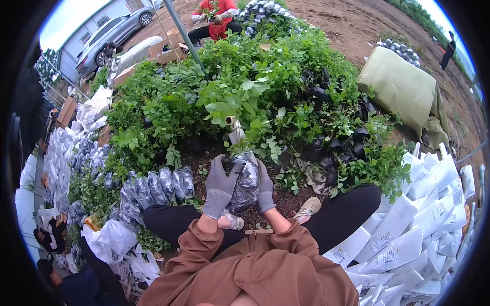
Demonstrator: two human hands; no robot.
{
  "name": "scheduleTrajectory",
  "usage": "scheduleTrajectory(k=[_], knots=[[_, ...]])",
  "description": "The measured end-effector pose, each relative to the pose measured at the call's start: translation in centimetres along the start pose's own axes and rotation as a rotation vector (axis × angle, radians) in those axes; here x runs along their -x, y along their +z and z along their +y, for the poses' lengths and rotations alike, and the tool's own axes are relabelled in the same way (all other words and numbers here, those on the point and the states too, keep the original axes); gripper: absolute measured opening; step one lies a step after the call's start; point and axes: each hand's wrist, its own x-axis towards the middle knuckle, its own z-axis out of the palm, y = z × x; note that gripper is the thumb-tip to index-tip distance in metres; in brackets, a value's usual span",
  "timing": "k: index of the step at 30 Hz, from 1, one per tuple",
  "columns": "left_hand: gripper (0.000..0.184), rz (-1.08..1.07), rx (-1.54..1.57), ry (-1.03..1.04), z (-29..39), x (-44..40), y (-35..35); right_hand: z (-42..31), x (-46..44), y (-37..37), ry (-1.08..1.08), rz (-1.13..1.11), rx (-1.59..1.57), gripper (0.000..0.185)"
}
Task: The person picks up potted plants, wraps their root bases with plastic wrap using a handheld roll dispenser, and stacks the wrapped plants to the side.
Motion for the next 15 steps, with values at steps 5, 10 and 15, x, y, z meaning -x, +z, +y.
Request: scheduleTrajectory(k=[5, 10, 15], knots=[[0.088, 0.289, -0.051, 0.21, -1.9, 3.8, 2.4, -3.7, 1.7, 1.2, -0.132, 0.123, 0.697, 0.051], [0.049, -0.053, 1.113, -0.154, -7.0, 0.6, 0.8, -5.8, 0.9, 0.5, -0.002, 0.0, 0.114, 0.059], [0.052, -0.348, 1.817, -0.472, -8.6, -0.4, 2.4, -8.2, 0.7, -1.7, 0.463, -0.296, 0.022, 0.053]])
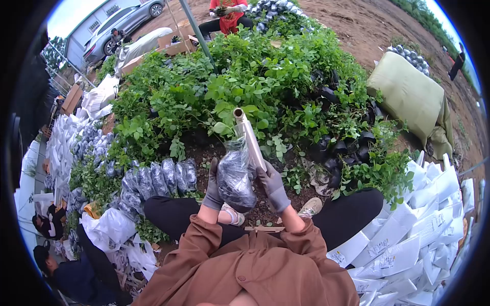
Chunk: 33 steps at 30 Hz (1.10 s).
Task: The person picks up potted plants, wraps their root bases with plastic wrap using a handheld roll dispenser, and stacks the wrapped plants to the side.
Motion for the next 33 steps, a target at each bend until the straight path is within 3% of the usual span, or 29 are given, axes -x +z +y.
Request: scheduleTrajectory(k=[3, 4, 5, 6, 7, 8, 9, 10, 11, 12, 14, 16, 17, 18, 21, 25, 26, 27, 29, 31, 32, 33], knots=[[0.048, -0.082, -0.677, 0.122, 0.5, -1.1, 2.4, 1.6, -1.0, 0.0, -0.203, 0.205, 0.145, 0.05], [0.045, -0.013, -0.885, 0.311, -0.1, -2.3, 2.2, 2.2, -1.6, 0.3, -0.438, 0.264, 0.122, 0.05], [0.046, 0.101, -1.104, 0.357, -0.5, -1.7, 3.1, 4.9, -3.3, -1.1, -0.52, 0.308, 0.221, 0.05], [0.046, 0.214, -1.321, 0.41, -0.2, -0.7, 5.0, 4.4, -2.3, -0.8, -0.334, 0.333, 0.096, 0.049], [0.047, 0.327, -1.537, 0.466, 0.1, -0.4, 6.1, 4.0, -1.6, -0.3, -0.328, 0.361, 0.107, 0.049], [0.058, 0.226, -1.683, 0.556, -0.4, -0.8, 4.1, 3.8, -1.1, 0.5, -0.371, 0.379, 0.175, 0.05], [0.069, 0.276, -1.801, 0.711, -1.8, -0.7, 3.0, 3.7, -0.5, 1.0, -0.428, 0.396, 0.254, 0.051], [0.077, 0.267, -1.632, 0.725, -2.8, -1.8, 0.4, 3.9, -0.1, 1.5, -0.483, 0.413, 0.322, 0.052], [0.073, 0.25, -1.23, 0.547, -2.7, -0.9, 2.3, 4.0, 0.0, 2.0, -0.524, 0.418, 0.355, 0.054], [0.065, 0.315, -1.065, 0.447, -2.2, -1.7, 1.3, 4.8, -0.3, 1.9, -0.6, 0.414, 0.424, 0.059], [0.054, 0.145, -0.879, 0.489, -2.0, -1.8, 0.1, 4.5, -0.6, 2.3, -0.481, 0.172, 0.053, 0.061], [0.054, 0.028, -0.868, 0.552, -1.5, -0.2, 3.9, 1.4, 1.4, 2.2, -0.383, 0.192, 0.134, 0.062], [0.058, -0.032, -0.91, 0.591, -1.4, 0.5, 5.6, -0.2, 2.8, 2.7, -0.576, 0.288, 0.292, 0.063], [0.062, -0.107, -0.521, 0.349, -1.7, -0.2, 3.1, -0.8, 3.3, 2.6, -0.55, 0.246, 0.249, 0.062], [0.066, -0.355, -0.419, 0.165, -1.5, 1.3, 3.0, -0.3, 2.9, 1.5, -0.451, 0.218, 0.237, 0.062], [0.067, -0.27, -0.512, -0.014, 0.5, 0.0, 1.7, -0.6, 3.8, 0.1, -0.44, 0.082, 0.227, 0.067], [0.067, -0.333, -0.842, 0.091, 0.8, 0.0, 2.9, 0.9, 2.8, -0.5, -0.492, 0.143, 0.329, 0.07], [0.068, -0.268, -0.984, 0.119, 1.0, -0.2, 3.3, 0.5, 2.1, -0.3, -0.572, 0.245, 0.413, 0.067], [0.075, -0.117, -1.252, 0.188, 0.9, -0.5, 3.2, -0.1, 2.3, -1.0, -0.424, 0.296, 0.416, 0.064], [0.078, -0.256, -1.009, 0.504, -1.3, -1.2, 2.4, 0.5, 1.4, -0.6, -0.533, 0.328, 0.564, 0.063], [0.071, -0.246, -0.8, 0.474, -1.6, -1.4, 2.9, 1.3, 1.2, 0.1, -0.576, 0.327, 0.633, 0.063], [0.059, -0.022, -0.795, 0.42, -1.6, -2.4, 2.1, 1.1, 1.5, 0.6, -0.648, 0.299, 0.659, 0.062]])
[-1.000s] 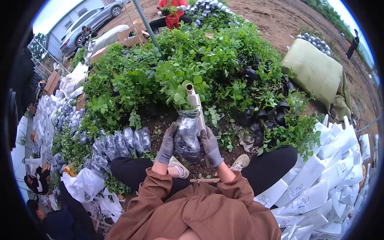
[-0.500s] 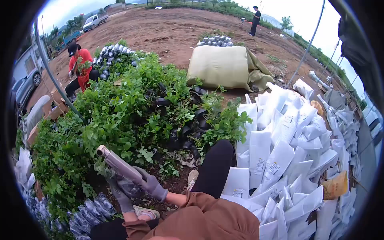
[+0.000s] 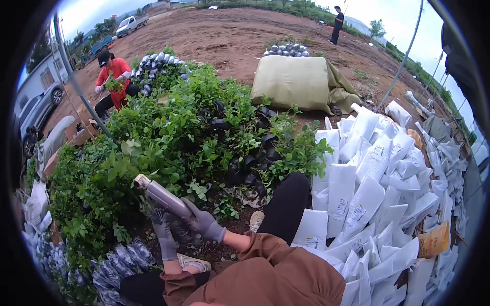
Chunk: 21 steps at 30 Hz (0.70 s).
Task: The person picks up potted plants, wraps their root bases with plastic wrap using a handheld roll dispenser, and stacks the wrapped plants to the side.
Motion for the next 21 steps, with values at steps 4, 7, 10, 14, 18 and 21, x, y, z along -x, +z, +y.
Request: scheduleTrajectory(k=[4, 7, 10, 14, 18, 21], knots=[[0.041, 0.245, 0.066, 0.049, 0.4, 0.1, 0.3, -3.3, -2.2, -1.1, -0.164, 0.133, 0.352, 0.067], [0.047, 0.264, 0.093, -0.037, 2.2, 0.8, 0.4, -3.1, -3.1, -0.6, 0.0, -0.052, 0.334, 0.072], [0.047, 0.155, -0.345, 0.059, 2.8, 1.9, -0.6, 0.7, -4.1, 0.3, 0.109, -0.263, -0.274, 0.093], [0.075, 0.184, -0.528, 0.127, 4.0, 2.7, -0.8, 1.4, -4.6, 2.3, 0.398, -0.237, -0.276, 0.028], [0.072, 0.15, -0.693, 0.033, 7.1, 3.0, -1.7, 3.6, -7.0, 4.4, 0.325, -0.248, -0.271, 0.029], [0.068, 0.021, -0.499, 0.068, 7.8, 3.8, -2.7, 12.5, -9.2, 6.1, 0.25, -0.149, 0.014, 0.032]])
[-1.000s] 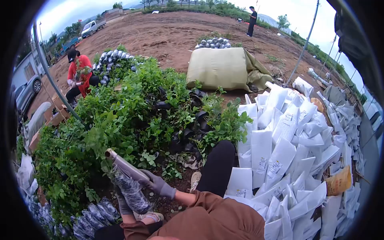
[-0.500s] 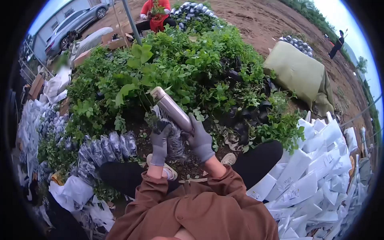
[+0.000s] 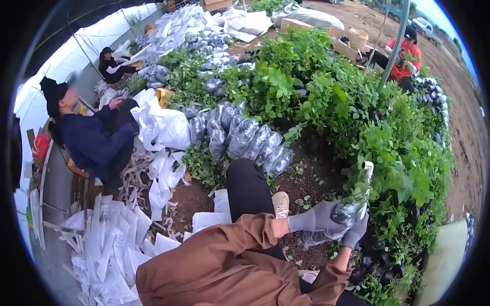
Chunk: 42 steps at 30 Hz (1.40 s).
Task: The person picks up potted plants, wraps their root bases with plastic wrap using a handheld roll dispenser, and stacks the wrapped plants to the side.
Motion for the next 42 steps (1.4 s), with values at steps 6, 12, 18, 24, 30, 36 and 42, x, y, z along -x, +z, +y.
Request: scheduleTrajectory(k=[6, 12, 18, 24, 30, 36, 42], knots=[[0.044, 0.633, 0.663, -0.012, -1.1, 1.6, -9.9, 3.6, -1.9, -0.1, 0.194, -0.011, 0.296, 0.051], [0.034, 1.285, 1.199, 0.343, 0.2, 8.6, -26.4, 7.1, 3.3, -0.5, 0.388, -0.178, 0.143, 0.042], [0.06, 1.303, 0.924, 0.139, -3.3, 9.5, -39.3, -2.2, 10.7, -2.5, 0.86, -0.266, -0.48, 0.045], [0.03, 0.465, 0.294, 0.148, 0.0, 0.4, -13.5, -2.4, 13.8, -3.2, 0.877, -0.056, -0.801, 0.042], [0.02, 0.02, 0.55, -0.726, -13.7, 2.9, 10.1, -2.0, 15.8, -4.7, 0.814, 0.124, -0.87, 0.031], [0.016, -0.104, 0.318, -0.635, -15.5, 4.5, 15.3, 4.6, 17.9, -6.4, 0.523, 0.122, -0.317, 0.046], [0.011, -0.15, 0.781, -0.682, -11.8, 2.8, 14.8, 6.9, 18.2, -8.3, 0.323, 0.215, 0.555, 0.059]])
